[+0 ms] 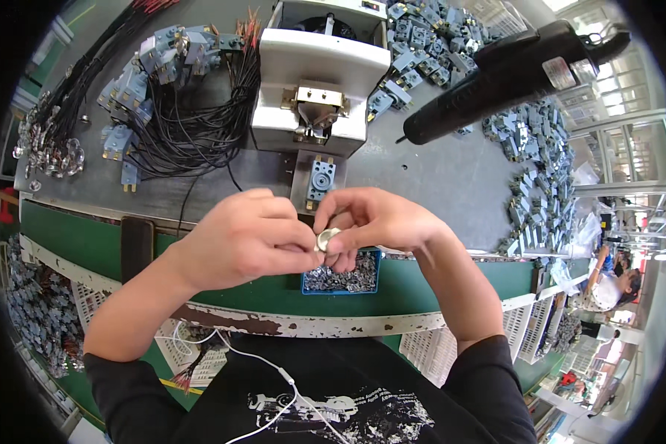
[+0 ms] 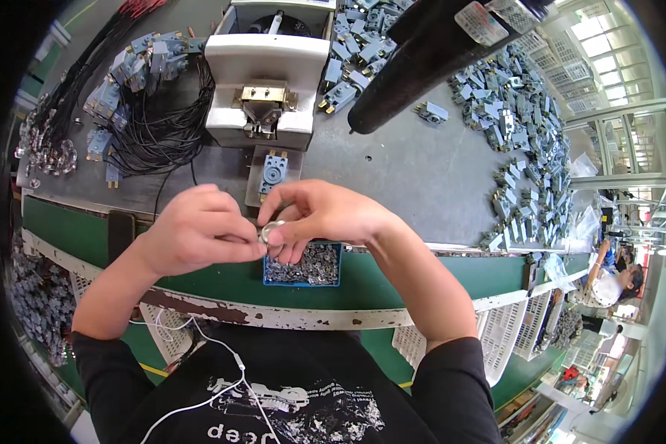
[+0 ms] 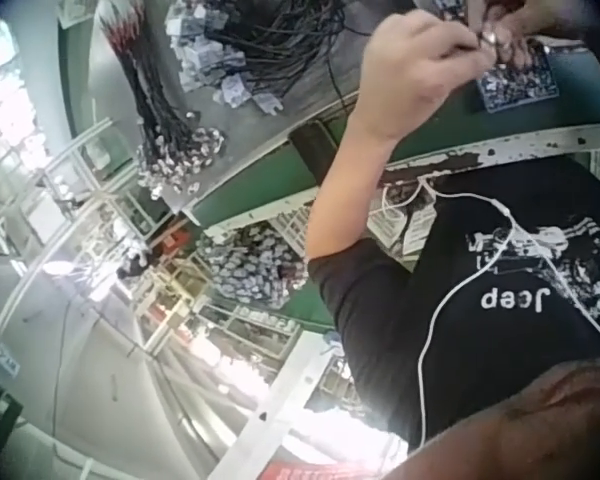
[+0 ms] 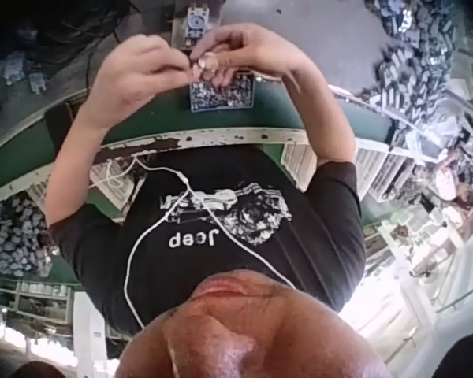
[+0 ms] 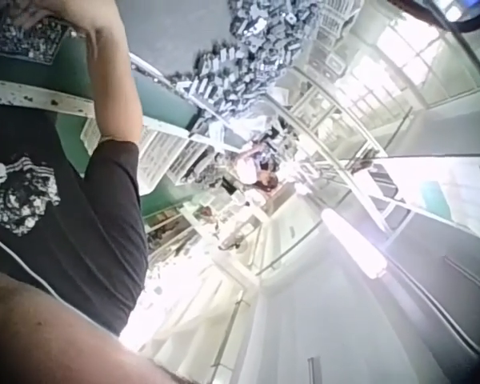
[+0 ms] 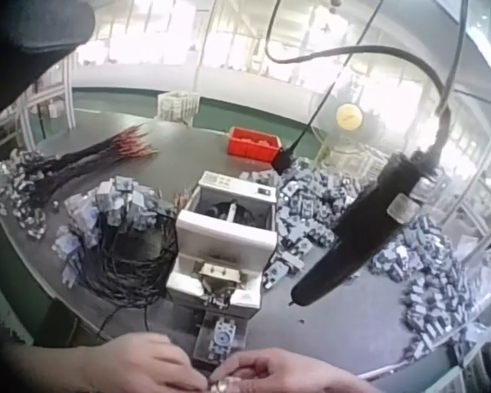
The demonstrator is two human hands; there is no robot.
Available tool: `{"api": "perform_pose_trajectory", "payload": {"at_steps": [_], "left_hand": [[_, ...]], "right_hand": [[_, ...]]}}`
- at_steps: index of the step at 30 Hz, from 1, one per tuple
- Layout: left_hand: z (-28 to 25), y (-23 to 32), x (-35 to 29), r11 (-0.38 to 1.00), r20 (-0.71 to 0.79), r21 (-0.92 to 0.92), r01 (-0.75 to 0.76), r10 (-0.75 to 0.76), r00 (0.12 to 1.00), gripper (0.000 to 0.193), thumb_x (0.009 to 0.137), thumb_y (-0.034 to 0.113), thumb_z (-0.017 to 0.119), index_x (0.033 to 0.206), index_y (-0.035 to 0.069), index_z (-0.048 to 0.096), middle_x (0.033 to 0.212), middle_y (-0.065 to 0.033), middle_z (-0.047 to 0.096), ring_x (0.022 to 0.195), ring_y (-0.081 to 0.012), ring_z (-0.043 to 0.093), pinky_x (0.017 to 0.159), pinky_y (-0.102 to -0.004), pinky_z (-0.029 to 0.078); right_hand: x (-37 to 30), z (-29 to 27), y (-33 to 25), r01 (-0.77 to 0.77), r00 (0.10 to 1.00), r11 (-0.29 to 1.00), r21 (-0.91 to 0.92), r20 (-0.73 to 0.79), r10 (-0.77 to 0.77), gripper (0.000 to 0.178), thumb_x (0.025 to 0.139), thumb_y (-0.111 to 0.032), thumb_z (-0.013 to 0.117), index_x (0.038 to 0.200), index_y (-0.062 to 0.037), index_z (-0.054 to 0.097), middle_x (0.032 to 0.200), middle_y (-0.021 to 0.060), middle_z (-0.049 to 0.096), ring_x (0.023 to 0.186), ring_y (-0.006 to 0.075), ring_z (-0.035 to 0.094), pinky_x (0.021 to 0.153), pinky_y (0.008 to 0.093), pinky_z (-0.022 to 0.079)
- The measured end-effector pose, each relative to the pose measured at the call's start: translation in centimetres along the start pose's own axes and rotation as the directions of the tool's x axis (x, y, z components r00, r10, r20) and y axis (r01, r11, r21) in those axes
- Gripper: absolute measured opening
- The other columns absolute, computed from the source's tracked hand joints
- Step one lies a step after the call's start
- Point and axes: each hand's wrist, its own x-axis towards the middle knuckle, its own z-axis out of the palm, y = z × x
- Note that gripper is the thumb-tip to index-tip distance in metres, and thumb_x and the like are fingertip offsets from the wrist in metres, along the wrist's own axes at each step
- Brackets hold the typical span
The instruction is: Assembling electronic parts and components using an electric screwdriver at a factory workstation.
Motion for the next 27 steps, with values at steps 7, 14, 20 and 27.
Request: {"api": "perform_pose_trajectory", "payload": {"at_steps": [7, 14, 20, 27], "left_hand": [[0.6, 1.0, -0.9, 0.932, 0.008, -0.125, 0.341, -0.343, 0.939, 0.021, 0.077, 0.014, 0.082, 0.097, 0.012, 0.075, 0.089, -0.0012, 0.069, 0.078, -0.0229, 0.065, 0.07, -0.0376, 0.05], [-0.6, 1.4, 0.7, 0.933, 0.081, -0.083, 0.351, -0.344, 0.935, 0.024, 0.078, 0.014, 0.083, 0.1, 0.009, 0.074, 0.084, -0.0045, 0.067, 0.077, -0.0267, 0.064, 0.071, -0.0378, 0.051], [-1.8, 1.1, 1.3, 0.873, -0.039, -0.069, 0.483, -0.486, 0.873, 0.024, 0.082, 0.015, 0.081, 0.104, 0.008, 0.075, 0.08, -0.0061, 0.064, 0.077, -0.0261, 0.064, 0.069, -0.0382, 0.052], [1.1, -1.2, 1.8, 0.868, -0.064, 0.112, 0.484, -0.48, 0.875, 0.022, 0.083, 0.01, 0.078, 0.105, 0.009, 0.074, 0.08, -0.0078, 0.06, 0.08, -0.0291, 0.065, 0.071, -0.0419, 0.053]], "right_hand": [[-1.0, 2.4, -1.3, 0.006, 0.968, 0.697, -0.717, -0.171, -0.184, 0.041, 0.091, -0.01, 0.078, 0.127, -0.0046, 0.059, 0.096, 0.0094, 0.074, 0.084, 0.0204, 0.074, 0.077, 0.0327, 0.059], [0.1, 2.5, 5.0, -0.051, 0.598, 0.284, -0.957, -0.257, -0.759, 0.064, 0.079, -0.009, 0.083, 0.136, -0.0038, 0.053, 0.134, 0.0197, 0.06, 0.114, 0.0395, 0.065, 0.091, 0.0447, 0.057], [-0.5, 2.2, 4.6, -0.008, 0.565, 0.266, -0.964, -0.224, -0.794, 0.048, 0.084, -0.004, 0.079, 0.127, 0.0, 0.059, 0.127, 0.0197, 0.065, 0.107, 0.0362, 0.068, 0.086, 0.0415, 0.059], [-5.5, 2.0, -2.8, 0.366, -0.058, 0.024, -0.93, -0.049, -0.997, 0.048, 0.097, 0.004, 0.062, 0.142, 0.0017, 0.044, 0.126, 0.0228, 0.064, 0.107, 0.0279, 0.069, 0.089, 0.0363, 0.057]]}}
